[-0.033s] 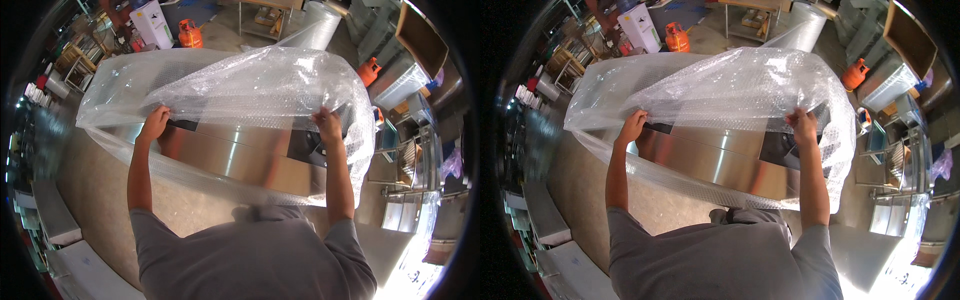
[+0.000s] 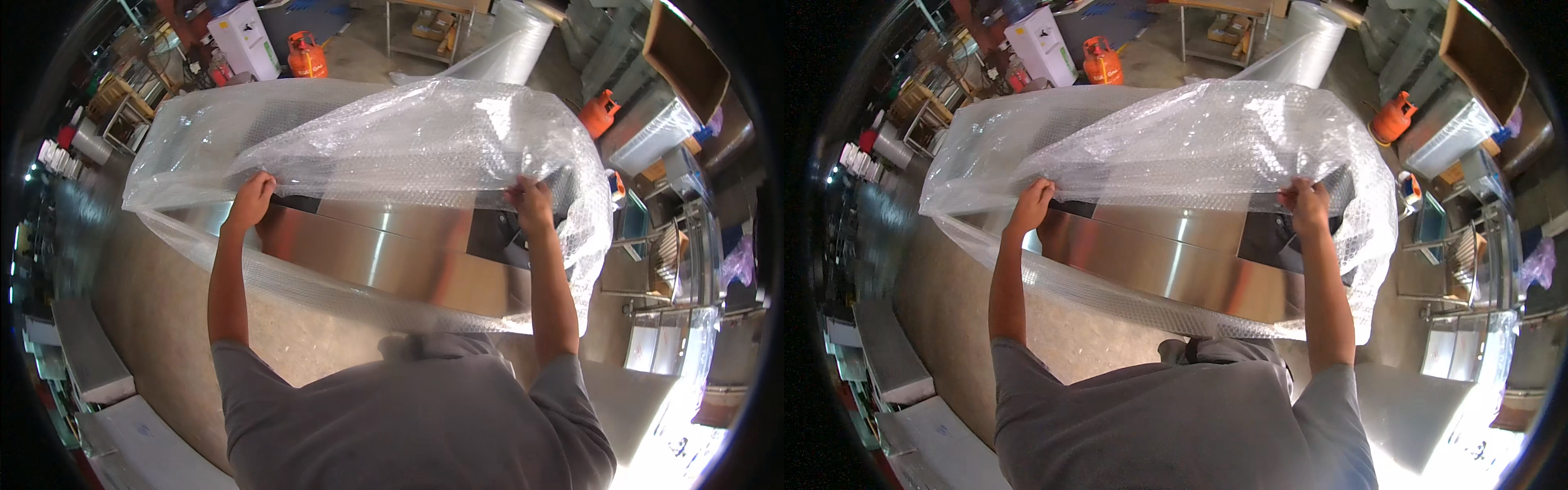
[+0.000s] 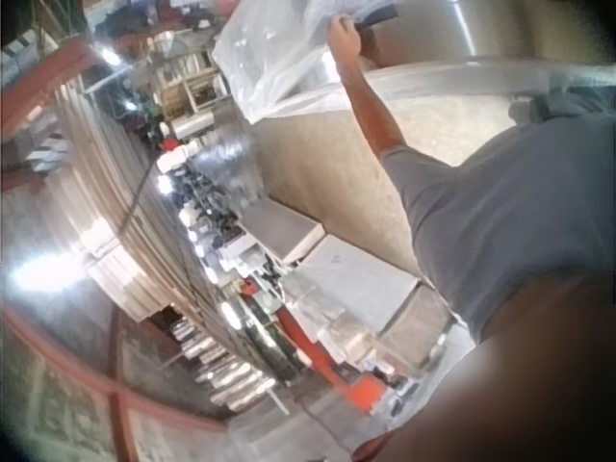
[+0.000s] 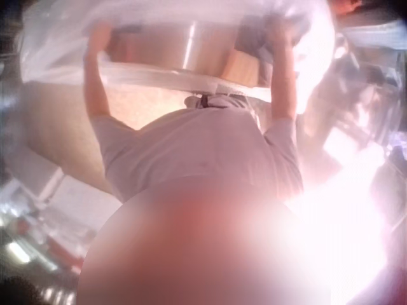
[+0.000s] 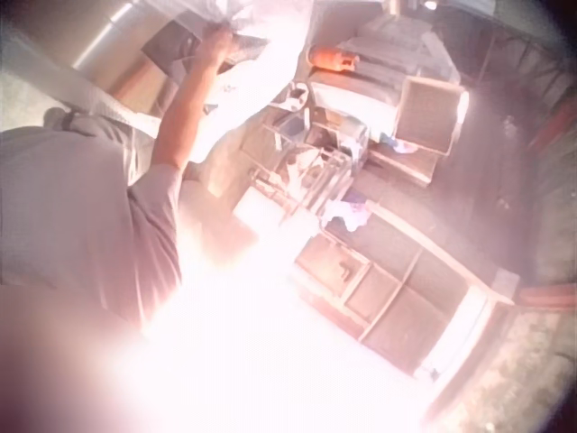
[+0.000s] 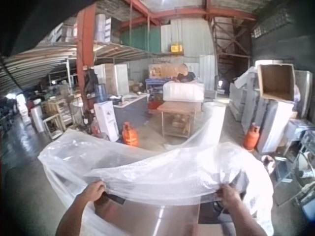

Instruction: The person wraps a stainless steel kitchen appliance with bubble wrap and secures it with packing tape. They repeatedly adjust the bubble wrap to cover all sides and use a tape dispenser to seal the wrapping.

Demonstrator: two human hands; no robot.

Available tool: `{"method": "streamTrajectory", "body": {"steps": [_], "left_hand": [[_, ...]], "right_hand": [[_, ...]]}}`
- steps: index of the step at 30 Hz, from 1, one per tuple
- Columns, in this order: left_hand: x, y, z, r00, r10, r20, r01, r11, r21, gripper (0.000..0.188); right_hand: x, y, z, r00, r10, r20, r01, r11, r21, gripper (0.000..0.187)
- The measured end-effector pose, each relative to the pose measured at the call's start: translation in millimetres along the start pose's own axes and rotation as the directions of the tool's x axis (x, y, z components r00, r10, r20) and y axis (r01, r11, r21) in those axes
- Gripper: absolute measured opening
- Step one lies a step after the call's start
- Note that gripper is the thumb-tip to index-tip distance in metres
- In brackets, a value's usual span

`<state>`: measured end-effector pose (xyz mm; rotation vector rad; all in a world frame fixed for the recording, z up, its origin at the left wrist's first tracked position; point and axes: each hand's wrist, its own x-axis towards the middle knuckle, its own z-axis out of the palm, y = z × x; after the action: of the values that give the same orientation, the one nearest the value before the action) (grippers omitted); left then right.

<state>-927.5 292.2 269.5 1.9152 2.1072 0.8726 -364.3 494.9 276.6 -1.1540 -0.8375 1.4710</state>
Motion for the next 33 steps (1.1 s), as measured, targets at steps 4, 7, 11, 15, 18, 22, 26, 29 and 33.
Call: {"method": "streamTrajectory", "body": {"steps": [4,7,11,15,18,22,26,29,33], "left_hand": [[5.4,15.2,11.4,0.986,-0.166,-0.027,0.168,0.967,0.191,0.033],[13.6,17.2,17.9,0.989,-0.131,-0.074,0.146,0.952,0.27,0.037],[19.2,12.8,18.6,0.987,-0.15,-0.053,0.159,0.95,0.267,0.038],[22.0,18.7,19.4,0.981,-0.18,-0.066,0.192,0.934,0.302,0.034],[29.2,31.5,27.4,0.98,-0.177,-0.091,0.199,0.864,0.462,0.029],[41.9,41.5,40.6,0.962,-0.268,-0.046,0.259,0.854,0.451,0.027],[44.3,36.6,45.5,0.945,-0.322,-0.056,0.313,0.842,0.44,0.032],[42.6,30.3,43.7,0.958,-0.284,-0.028,0.269,0.863,0.427,0.034],[48.7,28.4,39.6,0.958,-0.285,0.037,0.232,0.842,0.488,0.038]], "right_hand": [[-17.8,7.2,-3.4,0.991,-0.096,-0.091,0.046,0.898,-0.438,0.02],[-14.5,-6.4,-9.0,0.981,-0.191,-0.035,0.111,0.702,-0.703,0.034],[-15.5,-30.3,-39.1,0.992,-0.113,0.059,0.109,0.513,-0.851,0.052],[-31.2,-62.0,-86.2,0.989,-0.071,0.129,0.147,0.437,-0.888,0.058],[-50.6,-99.9,-118.8,0.98,0.037,0.195,0.17,0.351,-0.921,0.054],[-72.4,-158.2,-155.0,0.878,0.155,0.454,0.468,-0.072,-0.881,0.063],[-66.2,-209.7,-196.5,0.867,0.292,0.404,0.496,-0.427,-0.756,0.083],[-41.3,-242.3,-228.2,0.841,0.387,0.377,0.54,-0.573,-0.616,0.085],[23.1,-271.4,-248.2,0.909,0.284,0.306,0.38,-0.258,-0.888,0.06]]}}
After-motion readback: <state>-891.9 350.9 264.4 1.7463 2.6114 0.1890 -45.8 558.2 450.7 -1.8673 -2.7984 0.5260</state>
